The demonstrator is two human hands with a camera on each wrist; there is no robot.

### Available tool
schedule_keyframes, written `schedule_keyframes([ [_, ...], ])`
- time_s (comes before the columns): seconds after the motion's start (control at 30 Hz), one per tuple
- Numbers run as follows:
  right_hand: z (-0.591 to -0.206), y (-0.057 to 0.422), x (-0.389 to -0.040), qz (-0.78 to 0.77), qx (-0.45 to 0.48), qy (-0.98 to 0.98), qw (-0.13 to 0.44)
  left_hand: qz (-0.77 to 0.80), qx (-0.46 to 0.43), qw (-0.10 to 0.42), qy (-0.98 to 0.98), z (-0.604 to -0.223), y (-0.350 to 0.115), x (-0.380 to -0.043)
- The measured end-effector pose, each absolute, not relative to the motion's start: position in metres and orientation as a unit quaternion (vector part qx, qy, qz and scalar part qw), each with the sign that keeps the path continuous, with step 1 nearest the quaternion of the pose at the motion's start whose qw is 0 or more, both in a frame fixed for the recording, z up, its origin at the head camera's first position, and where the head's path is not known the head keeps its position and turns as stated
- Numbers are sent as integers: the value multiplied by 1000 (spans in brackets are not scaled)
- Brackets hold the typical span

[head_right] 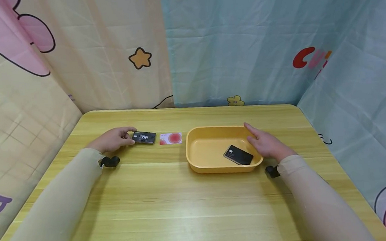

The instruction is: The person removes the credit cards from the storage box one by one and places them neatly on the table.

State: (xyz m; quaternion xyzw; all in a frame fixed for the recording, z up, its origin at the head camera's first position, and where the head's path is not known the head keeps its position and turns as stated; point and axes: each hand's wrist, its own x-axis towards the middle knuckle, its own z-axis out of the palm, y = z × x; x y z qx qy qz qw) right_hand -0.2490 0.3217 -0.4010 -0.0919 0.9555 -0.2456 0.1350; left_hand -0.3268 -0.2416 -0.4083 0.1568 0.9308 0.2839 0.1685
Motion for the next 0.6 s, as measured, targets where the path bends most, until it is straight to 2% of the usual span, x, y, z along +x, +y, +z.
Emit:
schedule_keyframes([
  [0.2, -401, 322, -249, -249, -89, 955, 138, 281, 148, 182, 930, -413, -241, -328],
  [0.6, -400, 321, -248, -250, -87, 954, 138, 253, 146, 174, 940, -416, -233, -330],
])
